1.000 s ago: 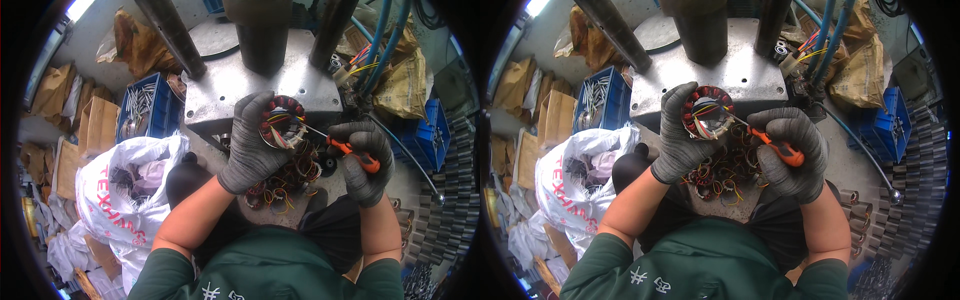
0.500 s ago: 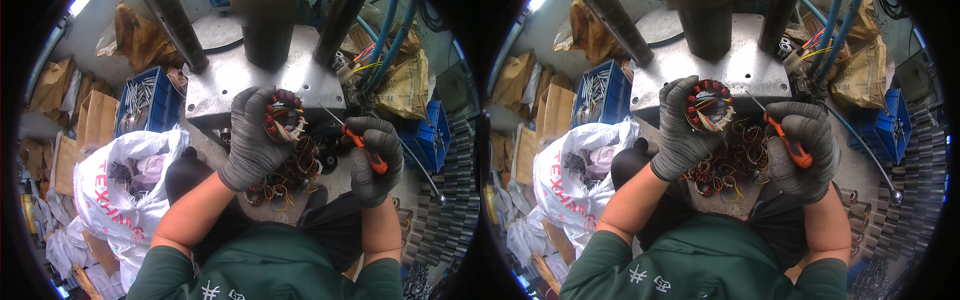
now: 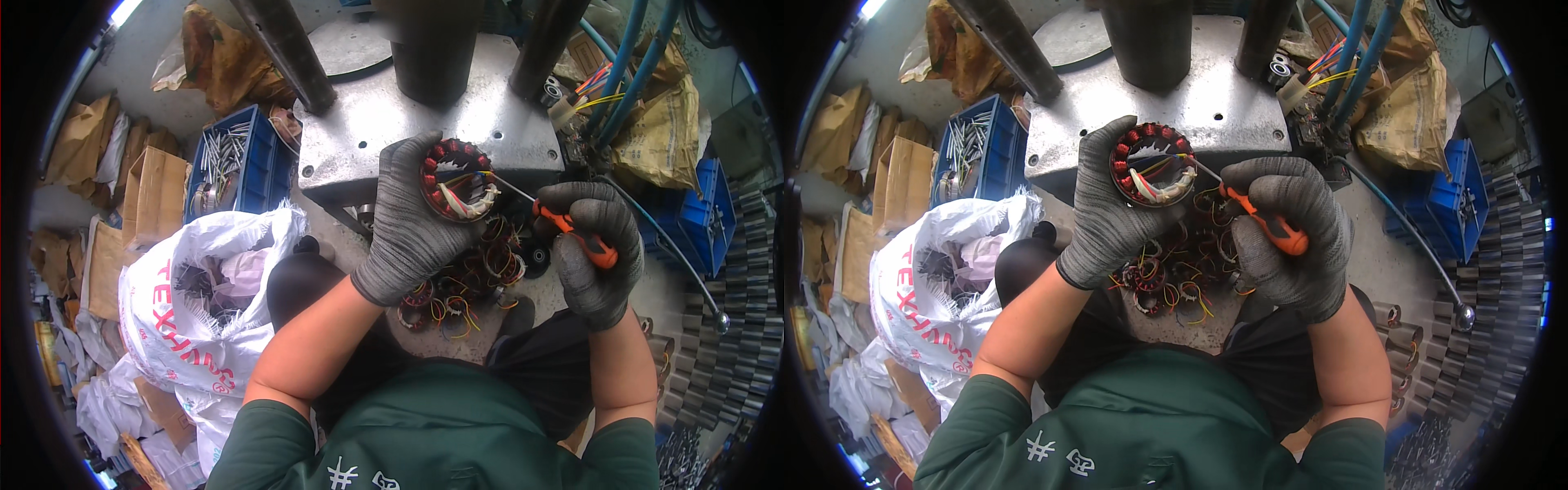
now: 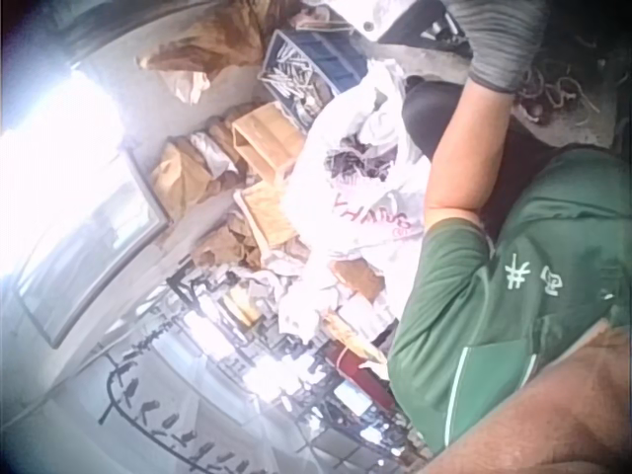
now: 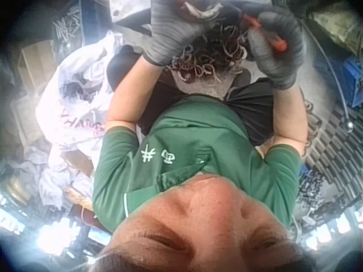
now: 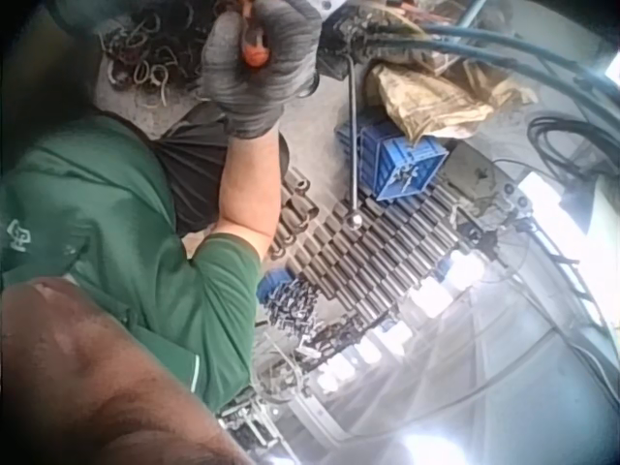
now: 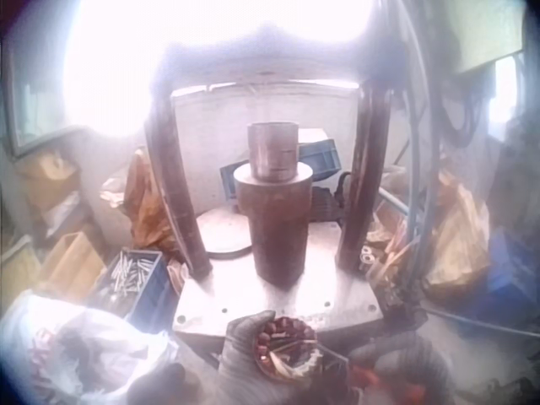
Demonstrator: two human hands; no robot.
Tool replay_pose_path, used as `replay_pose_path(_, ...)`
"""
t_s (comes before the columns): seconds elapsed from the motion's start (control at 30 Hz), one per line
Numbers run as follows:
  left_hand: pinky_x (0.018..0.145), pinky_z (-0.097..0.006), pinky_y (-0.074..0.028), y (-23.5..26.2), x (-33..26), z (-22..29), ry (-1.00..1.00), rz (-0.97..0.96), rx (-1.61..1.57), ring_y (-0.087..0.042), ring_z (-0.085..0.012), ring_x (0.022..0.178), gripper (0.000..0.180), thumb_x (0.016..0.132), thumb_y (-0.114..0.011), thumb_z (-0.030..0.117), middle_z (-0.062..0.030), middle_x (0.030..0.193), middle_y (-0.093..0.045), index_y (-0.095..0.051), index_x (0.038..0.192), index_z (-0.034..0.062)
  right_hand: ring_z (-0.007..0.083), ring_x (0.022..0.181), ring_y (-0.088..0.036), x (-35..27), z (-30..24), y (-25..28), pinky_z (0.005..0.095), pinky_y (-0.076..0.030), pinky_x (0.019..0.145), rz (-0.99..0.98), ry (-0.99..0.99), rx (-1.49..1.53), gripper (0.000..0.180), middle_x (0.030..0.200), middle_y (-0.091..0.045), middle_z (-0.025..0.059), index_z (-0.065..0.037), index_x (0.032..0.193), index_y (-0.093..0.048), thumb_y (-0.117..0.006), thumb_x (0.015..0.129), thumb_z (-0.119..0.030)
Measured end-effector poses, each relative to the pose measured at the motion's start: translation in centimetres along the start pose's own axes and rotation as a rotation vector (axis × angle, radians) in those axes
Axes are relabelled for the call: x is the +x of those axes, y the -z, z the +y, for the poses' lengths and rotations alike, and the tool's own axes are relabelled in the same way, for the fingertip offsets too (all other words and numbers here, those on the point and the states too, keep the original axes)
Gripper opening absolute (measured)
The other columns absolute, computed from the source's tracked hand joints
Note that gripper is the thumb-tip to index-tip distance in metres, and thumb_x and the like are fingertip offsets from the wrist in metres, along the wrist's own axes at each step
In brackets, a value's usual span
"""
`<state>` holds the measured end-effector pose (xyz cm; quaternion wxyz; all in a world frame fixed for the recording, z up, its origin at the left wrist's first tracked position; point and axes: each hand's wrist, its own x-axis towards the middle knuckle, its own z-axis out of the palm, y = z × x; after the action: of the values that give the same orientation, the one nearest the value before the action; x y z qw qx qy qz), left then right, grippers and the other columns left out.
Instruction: Assembling motor stators by inserting them into metal housings and using a press.
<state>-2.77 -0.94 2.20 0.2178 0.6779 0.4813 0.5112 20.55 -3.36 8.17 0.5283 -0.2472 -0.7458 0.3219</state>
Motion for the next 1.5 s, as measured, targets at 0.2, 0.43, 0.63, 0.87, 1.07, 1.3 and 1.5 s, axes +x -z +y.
replay_pose_path(0.2,0.103,-0.035,-0.054,0.0,-0.1,0.2,0.054,-0.023,-0.053,-0.065,-0.0199,0.116,0.098,0.068,-0.095,0.011,-0.0116,0.127,-0.06,-0.036,0.146,0.0037,0.0298,0.109,-0.07,0.2,0.3,-0.5,0.0396,-0.058,0.092,0.071,0.068,-0.157,0.042,0.12,-0.067,0.0208,-0.004,0.119,-0.056,-0.066,0.083,0.015)
replay_pose_path(0.43,0.108,-0.039,-0.049,-0.2,-0.2,-0.3,0.099,-0.042,-0.226,-0.055,-0.0256,0.121,0.102,0.062,-0.095,0.015,-0.0154,0.13,-0.044,-0.035,0.143,0.0001,0.0306,0.108,-0.07,0.2,0.4,0.1,0.0402,-0.059,0.091,0.003,0.016,-0.026,0.038,0.122,-0.067,0.021,-0.004,0.122,-0.057,-0.065,0.088,0.01)
replay_pose_path(0.63,0.109,-0.039,-0.048,0.4,-0.2,-0.1,0.143,-0.06,-0.215,-0.054,-0.0244,0.122,0.105,0.06,-0.095,0.01,-0.0147,0.132,-0.044,-0.034,0.146,0.0007,0.0285,0.098,-0.073,0.6,-0.7,0.6,0.0378,-0.064,0.08,0.266,-0.224,0.501,0.033,0.114,-0.07,0.0232,-0.005,0.123,-0.059,-0.07,0.094,-0.017)
replay_pose_path(0.87,0.107,-0.036,-0.053,-0.3,-0.3,-0.1,0.083,-0.02,-0.213,-0.063,-0.0213,0.12,0.103,0.063,-0.092,0.003,-0.0116,0.131,-0.059,-0.036,0.148,0.0063,0.0272,0.094,-0.074,0.6,0.5,0.4,0.036,-0.063,0.081,0.372,-0.363,0.411,0.03,0.113,-0.071,0.0224,-0.004,0.12,-0.059,-0.068,0.094,-0.016)
replay_pose_path(1.07,0.107,-0.037,-0.053,0.0,-0.2,0.1,0.082,-0.029,-0.132,-0.063,-0.0213,0.12,0.102,0.063,-0.092,0.003,-0.0118,0.132,-0.058,-0.035,0.148,0.0055,0.0258,0.093,-0.073,0.8,-0.2,0.6,0.0353,-0.062,0.078,0.227,-0.34,0.71,0.029,0.111,-0.071,0.0227,-0.004,0.119,-0.059,-0.069,0.094,-0.016)
replay_pose_path(1.3,0.108,-0.038,-0.05,0.1,-0.2,0.7,-0.04,0.037,-0.13,-0.058,-0.0239,0.122,0.099,0.061,-0.092,0.005,-0.0131,0.131,-0.052,-0.039,0.146,0.0051,0.026,0.095,-0.072,0.5,0.5,0.9,0.0349,-0.062,0.081,0.293,-0.328,0.496,0.03,0.112,-0.071,0.0199,-0.005,0.119,-0.059,-0.07,0.093,-0.015)
replay_pose_path(1.5,0.104,-0.042,-0.049,0.4,0.3,0.9,-0.22,0.075,0.242,-0.053,-0.0309,0.118,0.096,0.058,-0.091,0.01,-0.015,0.127,-0.048,-0.045,0.142,0.0053,0.0257,0.106,-0.07,0.0,0.8,0.2,0.0361,-0.06,0.087,0.099,-0.125,0.17,0.033,0.118,-0.068,0.0186,-0.005,0.119,-0.059,-0.068,0.088,0.002)
